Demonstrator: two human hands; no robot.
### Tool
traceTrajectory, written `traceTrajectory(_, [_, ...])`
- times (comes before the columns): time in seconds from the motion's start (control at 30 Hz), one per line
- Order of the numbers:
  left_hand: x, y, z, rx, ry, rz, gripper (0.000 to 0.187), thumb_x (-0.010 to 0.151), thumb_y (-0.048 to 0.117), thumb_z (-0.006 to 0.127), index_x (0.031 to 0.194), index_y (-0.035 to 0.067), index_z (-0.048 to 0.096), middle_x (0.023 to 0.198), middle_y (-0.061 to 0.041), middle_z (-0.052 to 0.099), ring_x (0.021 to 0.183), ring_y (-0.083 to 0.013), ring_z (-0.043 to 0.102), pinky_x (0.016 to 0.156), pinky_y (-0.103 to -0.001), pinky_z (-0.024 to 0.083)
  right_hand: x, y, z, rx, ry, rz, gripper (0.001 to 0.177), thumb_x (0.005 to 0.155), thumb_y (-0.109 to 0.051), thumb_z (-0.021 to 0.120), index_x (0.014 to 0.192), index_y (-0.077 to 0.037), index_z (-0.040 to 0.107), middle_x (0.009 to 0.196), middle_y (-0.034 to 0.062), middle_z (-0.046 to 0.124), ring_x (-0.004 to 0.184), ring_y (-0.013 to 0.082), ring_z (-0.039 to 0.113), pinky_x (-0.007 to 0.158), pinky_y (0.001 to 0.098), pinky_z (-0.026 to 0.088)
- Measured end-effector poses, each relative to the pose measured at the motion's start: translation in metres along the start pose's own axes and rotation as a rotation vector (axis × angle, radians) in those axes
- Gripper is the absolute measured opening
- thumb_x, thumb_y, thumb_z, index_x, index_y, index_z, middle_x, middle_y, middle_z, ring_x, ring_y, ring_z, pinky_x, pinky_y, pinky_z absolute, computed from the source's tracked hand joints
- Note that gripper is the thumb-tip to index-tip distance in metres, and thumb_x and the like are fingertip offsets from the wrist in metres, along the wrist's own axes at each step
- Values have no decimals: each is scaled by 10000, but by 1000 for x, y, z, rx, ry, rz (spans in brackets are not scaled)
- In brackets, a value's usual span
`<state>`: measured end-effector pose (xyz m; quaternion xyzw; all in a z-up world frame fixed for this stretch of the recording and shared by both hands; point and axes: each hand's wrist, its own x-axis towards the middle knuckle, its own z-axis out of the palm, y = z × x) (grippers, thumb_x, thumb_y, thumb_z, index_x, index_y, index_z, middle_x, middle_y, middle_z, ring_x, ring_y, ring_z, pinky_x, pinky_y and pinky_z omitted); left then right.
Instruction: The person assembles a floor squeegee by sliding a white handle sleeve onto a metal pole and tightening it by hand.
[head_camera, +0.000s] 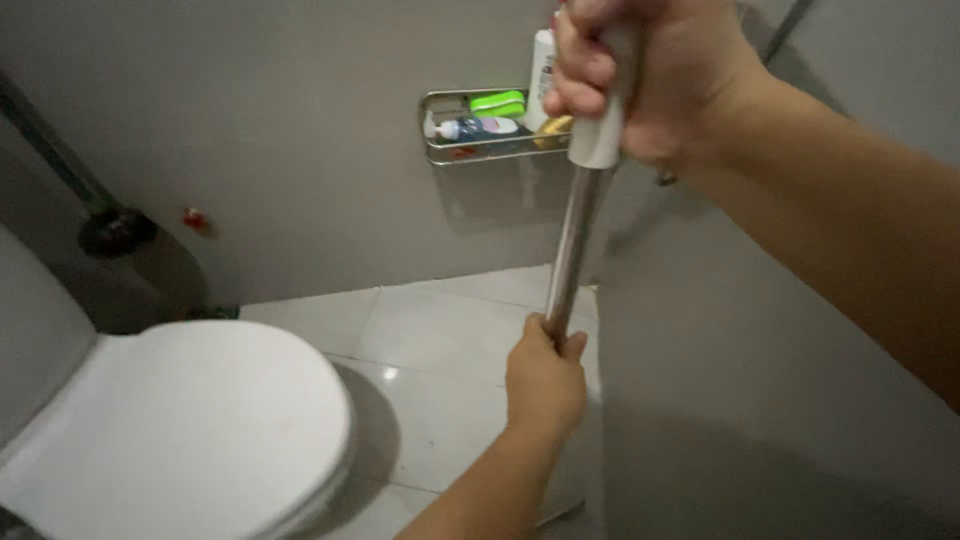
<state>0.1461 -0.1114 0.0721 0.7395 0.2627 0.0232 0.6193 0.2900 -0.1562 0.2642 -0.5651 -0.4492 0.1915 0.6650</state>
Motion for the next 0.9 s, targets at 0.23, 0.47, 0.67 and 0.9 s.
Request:
traceTrajectory(0.23, [92,-8,-89,65,59,146,239,977,256,631,1094,59,562,920,-130,684,860,-263,673,789,-439,524,95,26,42,79,-28,9,196,890,-182,601,715,-115,544,643,55,534,572,190,530,870,430,554])
traceTrajectory(0.47, [179,-15,-151,319,-60,228,250,979,280,630,1118,79,572,1013,-154,715,974,-316,685,843,-460,508,120,42,62,9,112,-83,38,773,-96,532,746,-118,515,627,78,498,578,225,482,886,435,520])
traceTrajectory(0.67, [166,-11,-145,303,-83,253,260,940,294,660,1104,96,621,970,-124,728,925,-301,713,828,-443,537,92,34,49,-48,-46,-90,106,830,-80,528,731,-117,515,613,62,512,588,196,495,946,394,480])
traceTrajectory(0.9, [118,16,-107,293,-151,349,254,918,321,719,987,81,672,936,-96,704,871,-269,671,798,-423,518,18,-45,26,-192,-189,42,116,784,-28,591,847,-126,586,701,46,564,810,202,595,1112,423,468])
